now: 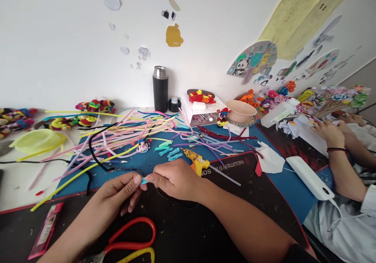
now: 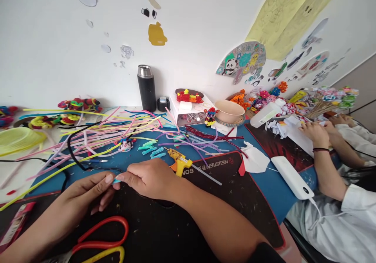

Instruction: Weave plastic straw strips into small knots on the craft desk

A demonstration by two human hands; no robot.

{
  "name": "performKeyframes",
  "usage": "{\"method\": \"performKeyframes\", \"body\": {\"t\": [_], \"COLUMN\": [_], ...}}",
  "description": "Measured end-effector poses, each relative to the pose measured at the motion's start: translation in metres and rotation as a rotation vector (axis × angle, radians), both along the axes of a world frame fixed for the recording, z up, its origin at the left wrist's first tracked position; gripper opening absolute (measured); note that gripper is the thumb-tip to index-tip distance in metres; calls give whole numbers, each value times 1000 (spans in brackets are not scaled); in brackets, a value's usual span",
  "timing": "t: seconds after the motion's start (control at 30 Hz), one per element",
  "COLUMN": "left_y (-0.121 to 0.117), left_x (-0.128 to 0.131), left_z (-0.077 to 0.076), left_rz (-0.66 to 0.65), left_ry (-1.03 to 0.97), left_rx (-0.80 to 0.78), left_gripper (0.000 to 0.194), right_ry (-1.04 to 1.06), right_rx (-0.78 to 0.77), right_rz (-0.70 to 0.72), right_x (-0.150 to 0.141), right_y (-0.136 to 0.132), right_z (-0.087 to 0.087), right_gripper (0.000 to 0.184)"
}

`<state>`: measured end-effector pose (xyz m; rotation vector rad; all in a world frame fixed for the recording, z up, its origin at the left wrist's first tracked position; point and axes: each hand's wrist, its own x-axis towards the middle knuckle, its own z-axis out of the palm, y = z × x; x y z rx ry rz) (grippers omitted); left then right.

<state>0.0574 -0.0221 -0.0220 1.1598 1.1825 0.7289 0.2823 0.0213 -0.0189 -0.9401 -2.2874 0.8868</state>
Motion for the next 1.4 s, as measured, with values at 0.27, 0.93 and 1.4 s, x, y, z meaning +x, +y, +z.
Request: {"method": "performKeyframes", "body": {"t": [0.27, 0.93, 1.4], "left_y": [-5, -11, -16], "left_x": [5, 4, 3], "left_z": [10, 17, 14], "left_rz": [23, 25, 79], "left_ry": [-175, 156, 167], "left_rx": [-119, 286, 467], "left_gripper": [68, 40, 35], "right_ry": [-27, 114, 246], "right_rx": [93, -102, -186], "right_rz": [56, 0, -12], "right_x": [-1, 2, -2], "right_y": [-4, -10, -14], "right_z": [4, 10, 18], "right_gripper": [58, 52, 48]}}
